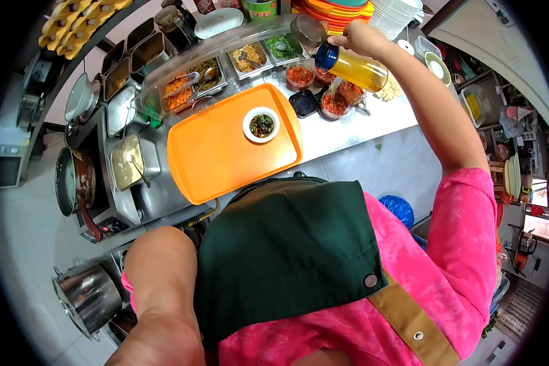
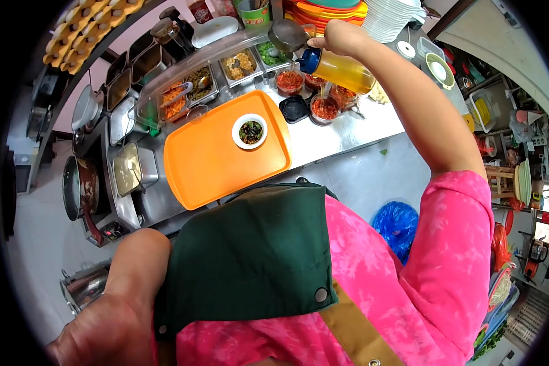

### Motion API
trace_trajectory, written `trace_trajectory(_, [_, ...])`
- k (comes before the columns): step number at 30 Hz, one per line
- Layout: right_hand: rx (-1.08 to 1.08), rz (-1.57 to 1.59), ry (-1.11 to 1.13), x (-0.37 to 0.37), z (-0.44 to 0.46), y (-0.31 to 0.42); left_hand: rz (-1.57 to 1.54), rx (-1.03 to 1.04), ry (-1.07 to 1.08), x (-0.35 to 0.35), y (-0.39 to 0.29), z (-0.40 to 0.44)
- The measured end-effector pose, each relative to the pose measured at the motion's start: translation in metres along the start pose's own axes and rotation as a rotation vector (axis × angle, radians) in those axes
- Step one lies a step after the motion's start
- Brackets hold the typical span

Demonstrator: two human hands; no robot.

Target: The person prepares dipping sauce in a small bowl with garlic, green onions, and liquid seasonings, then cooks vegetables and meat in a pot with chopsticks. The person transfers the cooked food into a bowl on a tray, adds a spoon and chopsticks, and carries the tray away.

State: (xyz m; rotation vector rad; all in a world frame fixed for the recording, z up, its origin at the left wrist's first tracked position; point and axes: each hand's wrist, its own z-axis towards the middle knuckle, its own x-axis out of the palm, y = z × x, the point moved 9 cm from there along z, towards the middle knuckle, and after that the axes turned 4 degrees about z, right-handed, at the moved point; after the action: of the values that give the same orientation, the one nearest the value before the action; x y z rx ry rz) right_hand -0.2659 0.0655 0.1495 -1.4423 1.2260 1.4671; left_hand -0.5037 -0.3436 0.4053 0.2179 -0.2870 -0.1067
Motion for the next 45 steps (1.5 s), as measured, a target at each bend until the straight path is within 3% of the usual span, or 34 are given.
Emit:
trace_trajectory(4, [-0.004, 0.056, -0.031, -0.004, 0.0, -0.005, -0.021, 0.045, 0.068, -0.009, -0.009, -0.001])
trace_trajectory(7, [0.007, 0.177, -0.056, -0.007, 0.0, -0.015, -0.143, -0.034, -0.034, -0.035, -0.002, -0.016])
trace_trajectory(8, [0.017, 0.241, -0.071, -0.008, 0.0, -0.02, -0.283, -0.083, -0.158, -0.053, 0.002, -0.029])
trace_trajectory(10, [0.004, 0.36, -0.083, -0.008, -0.001, -0.029, 0.202, -0.316, -0.101, -0.067, 0.016, -0.047])
trace_trajectory(14, [-0.027, 0.569, -0.162, -0.022, -0.012, -0.037, 0.629, -0.762, 0.083, -0.123, 0.066, -0.131])
trace_trajectory(18, [0.058, 0.435, -0.095, -0.034, -0.022, -0.045, 0.655, -1.306, -0.207, -0.193, 0.056, -0.248])
trace_trajectory(19, [0.1, 0.36, -0.075, -0.03, -0.019, -0.053, 0.646, -1.304, -0.207, -0.196, 0.05, -0.26])
trace_trajectory(21, [0.169, 0.22, -0.014, -0.026, -0.019, -0.061, 0.666, -1.524, -0.4, -0.213, 0.032, -0.302])
trace_trajectory(28, [0.176, 0.095, 0.019, -0.018, -0.03, -0.064, 0.805, -1.665, -0.324, -0.226, 0.001, -0.335])
trace_trajectory(45, [0.187, -0.06, 0.076, 0.006, -0.014, -0.071, 0.902, -1.733, -0.229, -0.23, -0.009, -0.35])
